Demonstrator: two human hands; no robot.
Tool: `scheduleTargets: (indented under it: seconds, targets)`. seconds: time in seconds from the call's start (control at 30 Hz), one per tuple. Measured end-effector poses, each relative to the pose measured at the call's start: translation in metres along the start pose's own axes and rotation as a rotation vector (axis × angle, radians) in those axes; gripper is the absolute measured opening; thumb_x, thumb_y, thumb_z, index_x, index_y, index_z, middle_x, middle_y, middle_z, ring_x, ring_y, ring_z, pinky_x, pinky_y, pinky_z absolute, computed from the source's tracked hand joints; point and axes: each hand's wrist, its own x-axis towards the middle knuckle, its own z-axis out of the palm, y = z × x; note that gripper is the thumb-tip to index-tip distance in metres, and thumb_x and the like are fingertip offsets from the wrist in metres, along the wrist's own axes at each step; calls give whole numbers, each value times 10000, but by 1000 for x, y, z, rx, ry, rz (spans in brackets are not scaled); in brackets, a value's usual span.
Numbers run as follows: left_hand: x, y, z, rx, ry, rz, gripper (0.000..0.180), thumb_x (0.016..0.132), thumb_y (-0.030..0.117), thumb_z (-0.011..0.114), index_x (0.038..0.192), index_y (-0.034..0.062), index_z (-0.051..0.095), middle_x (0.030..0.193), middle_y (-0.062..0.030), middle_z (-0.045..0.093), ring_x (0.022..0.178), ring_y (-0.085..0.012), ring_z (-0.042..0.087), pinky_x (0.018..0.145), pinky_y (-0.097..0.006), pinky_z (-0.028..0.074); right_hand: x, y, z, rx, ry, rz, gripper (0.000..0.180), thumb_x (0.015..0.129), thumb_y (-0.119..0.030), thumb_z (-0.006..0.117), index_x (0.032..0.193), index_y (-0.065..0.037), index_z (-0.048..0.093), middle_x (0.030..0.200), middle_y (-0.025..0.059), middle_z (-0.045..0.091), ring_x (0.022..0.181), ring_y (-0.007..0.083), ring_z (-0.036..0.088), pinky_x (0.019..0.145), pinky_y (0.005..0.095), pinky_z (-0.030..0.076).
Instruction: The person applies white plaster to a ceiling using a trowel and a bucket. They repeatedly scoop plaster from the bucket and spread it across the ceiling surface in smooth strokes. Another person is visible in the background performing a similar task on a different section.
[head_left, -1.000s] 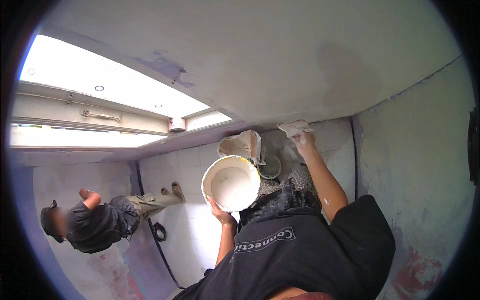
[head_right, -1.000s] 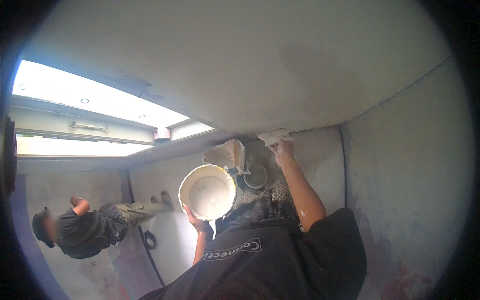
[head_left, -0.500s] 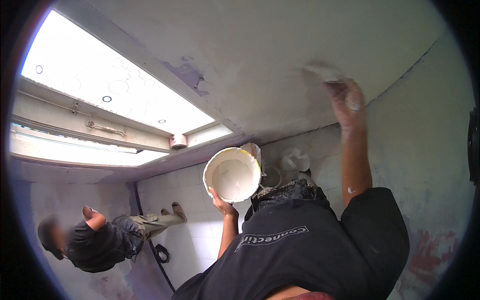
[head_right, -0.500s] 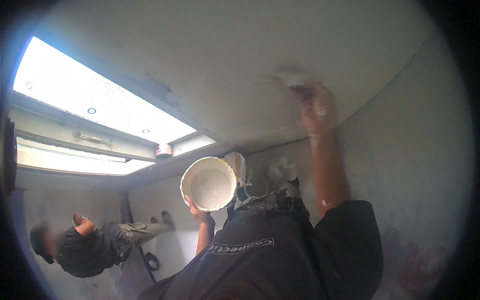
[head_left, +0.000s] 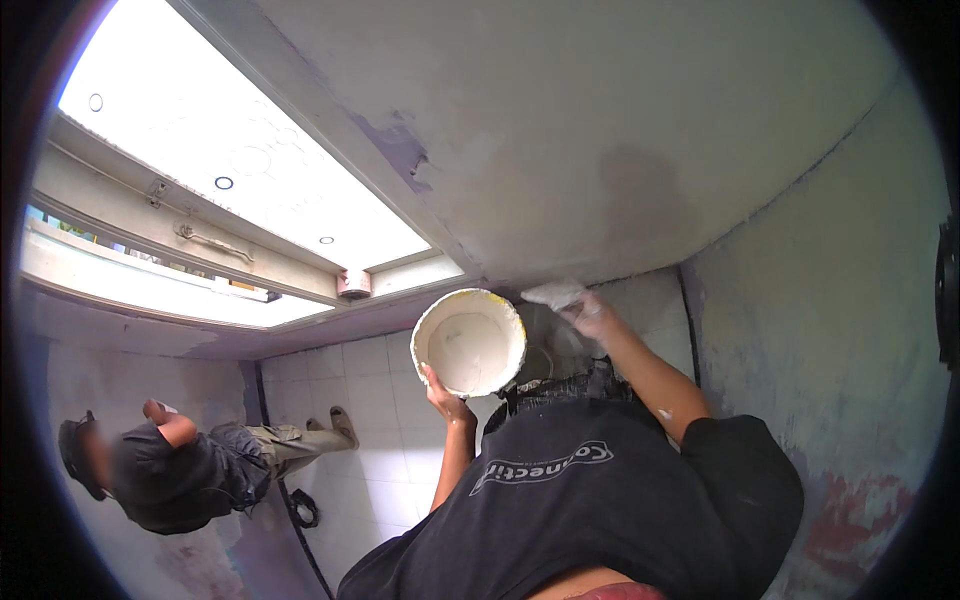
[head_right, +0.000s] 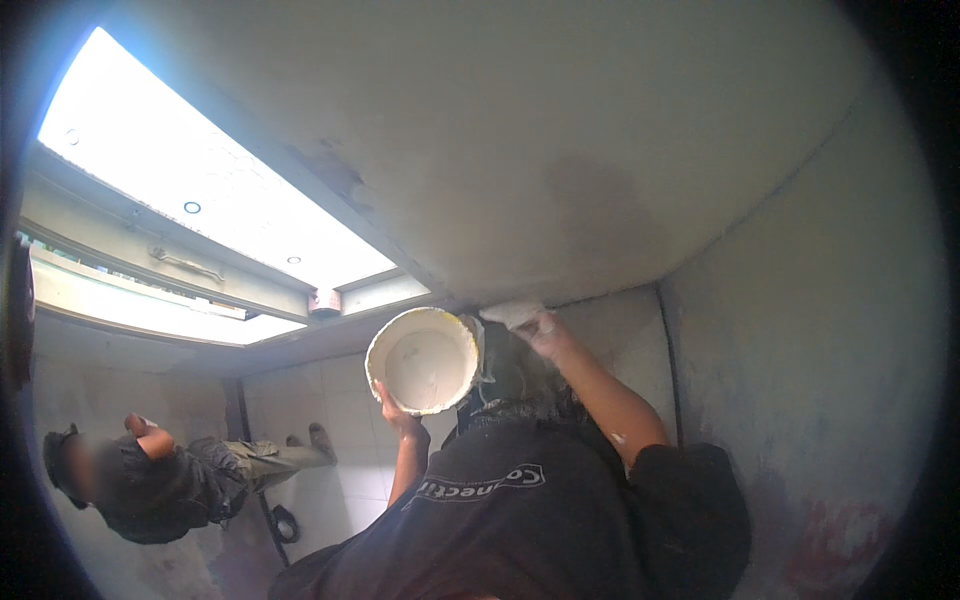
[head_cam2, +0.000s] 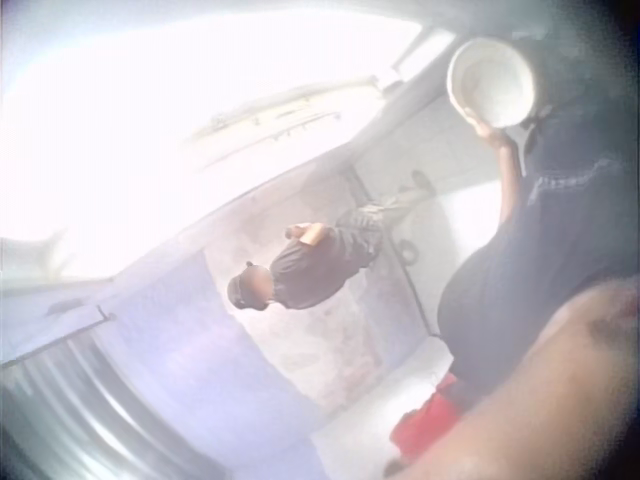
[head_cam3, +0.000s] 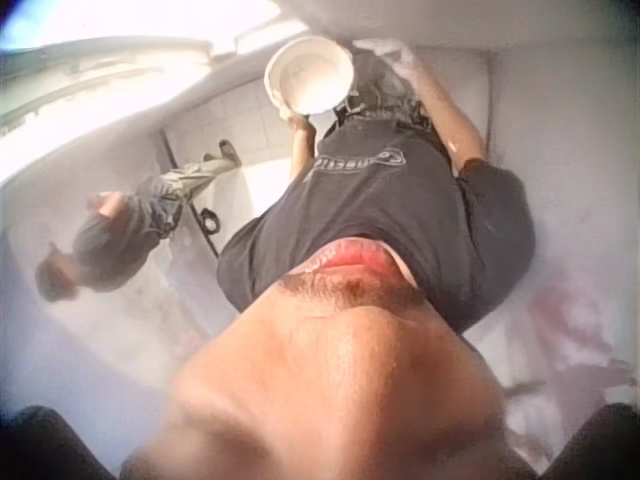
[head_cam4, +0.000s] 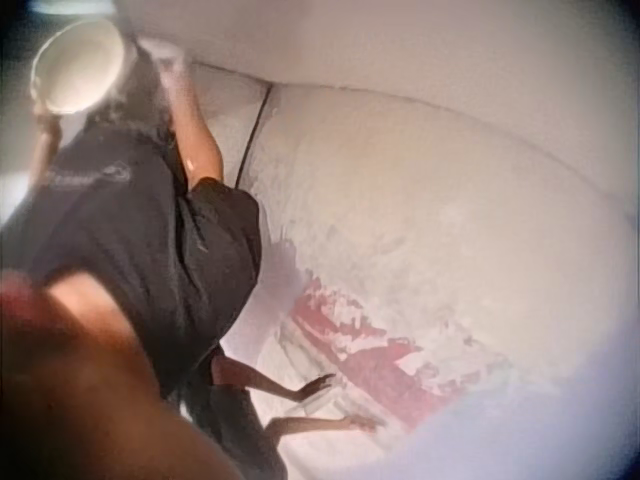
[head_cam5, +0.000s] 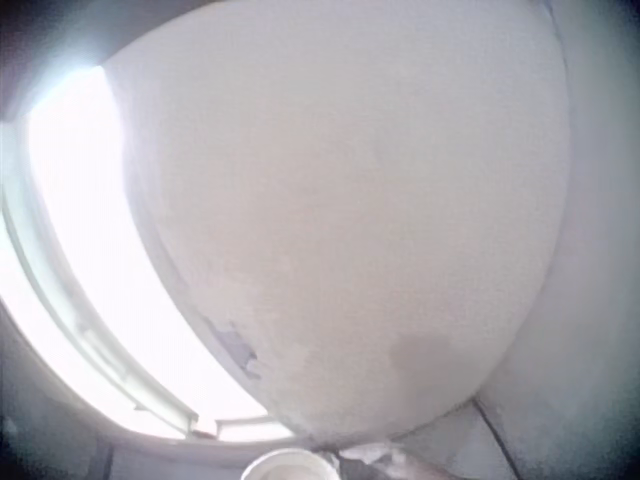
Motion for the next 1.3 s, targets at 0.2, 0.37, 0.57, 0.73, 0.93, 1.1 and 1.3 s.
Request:
scheduleTargets:
  seconds: [0.2,0.37,0.57,0.73,0.93,1.1,1.3]
  targets:
    - [-4,11,-2,-52,27,38,616,969,487,367,1277,-40,448,1176,-132,549,1044,-224,573,870,-328,466,26,-29,46,-1332,301,-374,377,917,-298,534,1100,30,563,1090,180,613,1074,293,577,944,376,470]
    - [1,3,-6,-82,55,31,617,969,483,374,1282,-44,443,1180,-135,550,1060,-227,570,878,-327,465,-5,-136,106,-1195,248,-631,282,921,-167,558,1056,81,562,1052,195,611,1009,267,600,951,348,487]
    - [-8,7,4,-60,14,28,624,962,492,393,1278,-43,451,1180,-125,555,1047,-212,568,884,-320,449,-137,-193,153,-719,-135,-983,211,882,25,520,1076,103,550,1079,185,607,1007,275,601,963,359,489]
    - [-16,27,28,-62,-132,55,620,948,495,427,1263,-38,467,1162,-112,567,1040,-188,553,892,-320,428,-219,-183,166,41,-223,-914,289,887,14,527,1172,60,506,1182,156,559,1024,243,588,919,377,482]
    - [-24,49,77,-80,-300,102,574,937,459,477,1230,-34,495,1132,-94,568,1045,-170,521,901,-317,407,-230,-158,136,-1202,40,-1180,307,834,-77,622,1132,-12,591,1046,126,628,956,256,614,827,348,478]
    - [-31,48,127,5,-466,195,589,935,453,477,1213,-66,499,1093,-96,571,1015,-168,502,900,-304,388,-212,-140,130,-1784,-100,-958,356,773,-117,632,1122,-52,622,774,136,670,736,322,657,667,391,500]
    - [-67,41,176,207,-553,300,577,929,459,472,1165,-65,533,994,-100,579,944,-161,488,859,-289,389,-192,-137,118,-2118,125,-1034,343,755,-119,619,1094,-75,625,768,113,664,684,274,639,600,408,497]
